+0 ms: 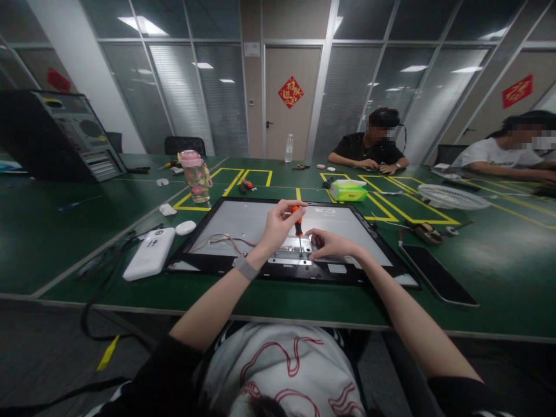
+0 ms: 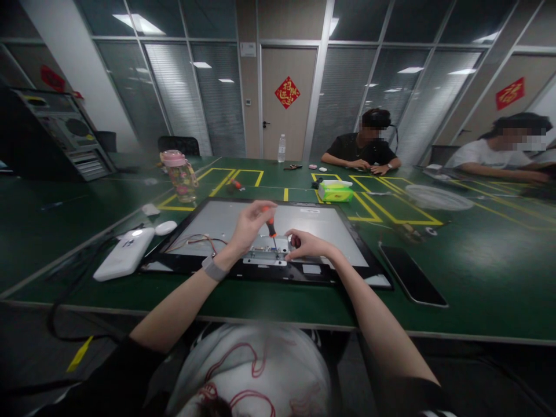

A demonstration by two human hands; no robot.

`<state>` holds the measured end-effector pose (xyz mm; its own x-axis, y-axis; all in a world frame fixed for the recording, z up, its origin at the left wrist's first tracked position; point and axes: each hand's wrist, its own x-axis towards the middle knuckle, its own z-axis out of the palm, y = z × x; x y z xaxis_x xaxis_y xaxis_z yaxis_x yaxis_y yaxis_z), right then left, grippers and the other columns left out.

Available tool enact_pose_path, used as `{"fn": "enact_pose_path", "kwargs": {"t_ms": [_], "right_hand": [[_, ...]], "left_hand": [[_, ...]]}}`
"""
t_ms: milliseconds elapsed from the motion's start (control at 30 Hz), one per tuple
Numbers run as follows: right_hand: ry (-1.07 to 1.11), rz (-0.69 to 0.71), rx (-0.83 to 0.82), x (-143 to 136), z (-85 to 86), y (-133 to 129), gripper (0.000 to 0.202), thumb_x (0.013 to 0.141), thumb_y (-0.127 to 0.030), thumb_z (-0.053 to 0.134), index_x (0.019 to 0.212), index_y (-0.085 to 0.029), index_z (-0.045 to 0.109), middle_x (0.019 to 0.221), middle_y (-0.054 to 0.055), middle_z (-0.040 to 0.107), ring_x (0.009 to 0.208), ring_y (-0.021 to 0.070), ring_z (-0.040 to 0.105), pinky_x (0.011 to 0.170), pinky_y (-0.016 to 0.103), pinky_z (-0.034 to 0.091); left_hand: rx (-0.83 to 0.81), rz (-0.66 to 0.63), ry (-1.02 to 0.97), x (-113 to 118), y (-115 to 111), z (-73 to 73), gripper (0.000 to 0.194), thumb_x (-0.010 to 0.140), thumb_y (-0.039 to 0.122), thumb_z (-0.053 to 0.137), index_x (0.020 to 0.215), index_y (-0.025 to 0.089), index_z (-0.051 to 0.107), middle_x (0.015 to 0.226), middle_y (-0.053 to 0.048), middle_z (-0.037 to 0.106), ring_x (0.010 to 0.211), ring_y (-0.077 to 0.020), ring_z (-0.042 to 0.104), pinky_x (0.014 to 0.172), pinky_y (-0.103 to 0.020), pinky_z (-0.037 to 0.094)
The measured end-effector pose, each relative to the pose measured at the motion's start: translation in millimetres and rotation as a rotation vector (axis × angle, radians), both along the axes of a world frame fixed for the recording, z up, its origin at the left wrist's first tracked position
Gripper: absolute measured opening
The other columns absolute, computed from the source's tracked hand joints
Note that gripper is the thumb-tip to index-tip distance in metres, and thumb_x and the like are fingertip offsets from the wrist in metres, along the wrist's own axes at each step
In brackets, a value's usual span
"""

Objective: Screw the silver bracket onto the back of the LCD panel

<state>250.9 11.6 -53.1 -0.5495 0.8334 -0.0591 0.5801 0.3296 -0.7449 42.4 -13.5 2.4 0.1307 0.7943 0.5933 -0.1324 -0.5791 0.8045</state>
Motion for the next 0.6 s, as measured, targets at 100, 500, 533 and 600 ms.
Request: {"fn": "enact_pose_path", "kwargs": {"t_ms": [100, 500, 533, 600], "right_hand": [[0.008, 0.001, -0.006, -0.2, 1.4, -1.1, 0.071, 0.059, -0.046, 0.08, 0.118, -0.018, 0.051, 0.076, -0.005, 0.044, 0.071, 0.013, 0.044, 0.065, 0.026, 0.038], [0.006, 0.0, -0.006, -2.3, 4.5, -4.2, 0.07, 0.058, -0.051, 0.08, 0.113, -0.018, 0.052, 0.073, -0.006, 0.043, 0.068, 0.0126, 0.043, 0.061, 0.026, 0.035], [0.007, 0.001, -0.007, -2.2, 4.7, -4.1, 0.069, 0.058, -0.05, 0.08, 0.112, -0.018, 0.052, 0.073, -0.006, 0.043, 0.068, 0.0126, 0.043, 0.062, 0.026, 0.035], [0.013, -0.002, -0.014, -2.4, 5.1, -4.1, 0.069, 0.058, -0.05, 0.08, 0.112, -0.018, 0.052, 0.073, -0.006, 0.043, 0.068, 0.0125, 0.042, 0.062, 0.026, 0.036]], "left_hand": [[-0.072, -0.139, -0.087, 0.4, 1.2, -0.2, 0.023, 0.084, 0.028, 0.057, 0.099, 0.018, 0.071, 0.1, -0.008, 0.069, 0.089, -0.0151, 0.062, 0.079, -0.027, 0.049], [-0.114, -0.13, -0.099, 1.2, 6.9, -3.9, 0.023, 0.075, 0.029, 0.069, 0.095, 0.018, 0.071, 0.08, -0.001, 0.067, 0.072, -0.0099, 0.057, 0.071, -0.023, 0.046], [-0.123, -0.16, -0.11, 1.2, 6.8, -3.4, 0.023, 0.078, 0.029, 0.066, 0.097, 0.018, 0.071, 0.082, -0.003, 0.068, 0.076, -0.011, 0.059, 0.073, -0.024, 0.047], [-0.147, -0.236, -0.155, 1.1, 6.4, -2.3, 0.024, 0.083, 0.029, 0.058, 0.1, 0.017, 0.071, 0.087, -0.005, 0.069, 0.086, -0.014, 0.062, 0.079, -0.027, 0.048]]}}
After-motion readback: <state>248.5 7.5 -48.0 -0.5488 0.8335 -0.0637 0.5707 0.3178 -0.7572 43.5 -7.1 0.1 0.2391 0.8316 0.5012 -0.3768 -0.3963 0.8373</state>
